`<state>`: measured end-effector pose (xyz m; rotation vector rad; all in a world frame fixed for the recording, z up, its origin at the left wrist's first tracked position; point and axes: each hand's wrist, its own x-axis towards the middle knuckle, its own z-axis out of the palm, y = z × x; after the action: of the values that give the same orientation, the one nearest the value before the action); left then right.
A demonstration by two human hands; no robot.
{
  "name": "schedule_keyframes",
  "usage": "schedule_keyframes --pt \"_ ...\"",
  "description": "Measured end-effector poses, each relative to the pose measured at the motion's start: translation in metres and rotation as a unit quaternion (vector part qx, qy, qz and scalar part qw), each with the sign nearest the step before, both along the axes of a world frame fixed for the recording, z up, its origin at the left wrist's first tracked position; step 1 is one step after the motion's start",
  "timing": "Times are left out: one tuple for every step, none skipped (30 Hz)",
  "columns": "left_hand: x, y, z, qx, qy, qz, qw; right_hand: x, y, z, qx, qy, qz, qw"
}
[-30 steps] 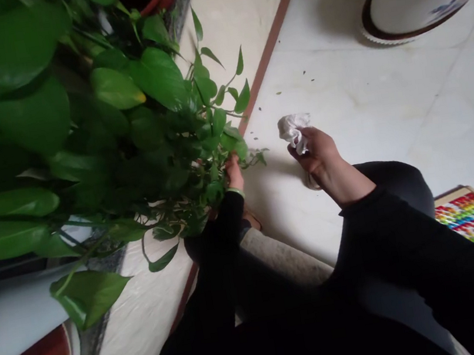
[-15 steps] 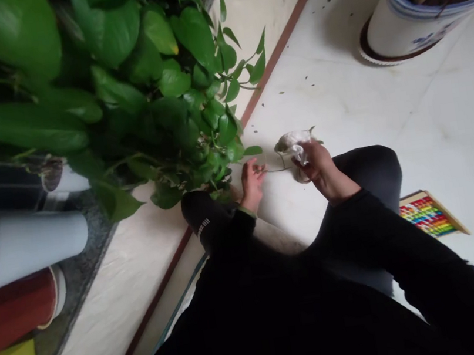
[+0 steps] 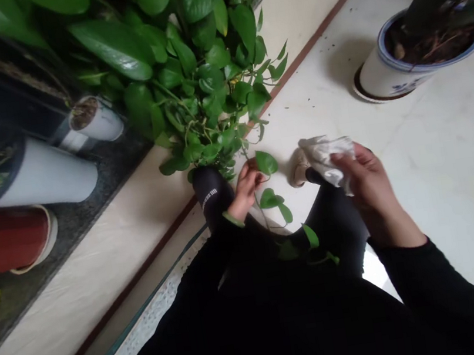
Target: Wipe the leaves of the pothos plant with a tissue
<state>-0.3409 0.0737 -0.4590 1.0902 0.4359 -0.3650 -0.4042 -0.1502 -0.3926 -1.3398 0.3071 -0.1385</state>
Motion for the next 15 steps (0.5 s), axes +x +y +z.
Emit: schedule_keyframes --pt "-0.004 -0.001 0.006 0.003 0.001 -0.002 1.0 0.001 0.011 -0.001 -0.038 -0.02 0.007 0.999" --pt "-0.007 -0.001 0.011 0.006 0.003 -0.001 1.0 0.001 0.023 -0.001 -0.079 -0.045 0.012 0.996" --pt "-0.01 -0.001 0.014 0.006 0.003 0.003 1.0 0.001 0.034 -0.001 -0.121 -0.079 0.019 0.989" --pt "-0.011 -0.002 0.017 0.004 0.0 0.006 1.0 0.001 0.044 -0.001 -0.158 -0.119 0.031 0.98" --pt "-0.012 -0.002 0.019 -0.003 -0.006 0.008 1.0 0.0 0.053 0.0 -0.187 -0.16 0.049 0.968" --pt "-0.012 -0.001 0.02 -0.012 -0.015 0.01 1.0 -0.001 0.061 0.001 -0.209 -0.196 0.073 0.955" --pt "-0.012 -0.001 0.02 -0.023 -0.022 0.014 0.999 -0.003 0.066 0.001 -0.227 -0.221 0.103 0.943" --pt "-0.011 0.0 0.021 -0.035 -0.027 0.021 0.999 -0.005 0.068 0.001 -0.241 -0.235 0.133 0.932" --pt "-0.009 0.001 0.023 -0.047 -0.028 0.029 0.998 -0.007 0.068 -0.001 -0.254 -0.235 0.158 0.925" --pt "-0.007 0.003 0.025 -0.06 -0.029 0.036 0.997 -0.01 0.066 -0.004 -0.266 -0.223 0.174 0.922" --pt "-0.005 0.004 0.029 -0.077 -0.032 0.035 0.996 -0.013 0.061 -0.008 -0.275 -0.203 0.178 0.923" --pt "-0.003 0.006 0.034 -0.097 -0.036 0.029 0.994 -0.017 0.055 -0.014 -0.282 -0.175 0.171 0.928" --pt "-0.001 0.009 0.039 -0.118 -0.041 0.018 0.992 -0.02 0.047 -0.02 -0.287 -0.142 0.154 0.935" --pt "0.001 0.011 0.045 -0.137 -0.046 0.005 0.989 -0.024 0.038 -0.026 -0.291 -0.109 0.13 0.942" --pt "0.003 0.013 0.05 -0.152 -0.049 -0.007 0.987 -0.026 0.029 -0.03 -0.292 -0.079 0.102 0.948"
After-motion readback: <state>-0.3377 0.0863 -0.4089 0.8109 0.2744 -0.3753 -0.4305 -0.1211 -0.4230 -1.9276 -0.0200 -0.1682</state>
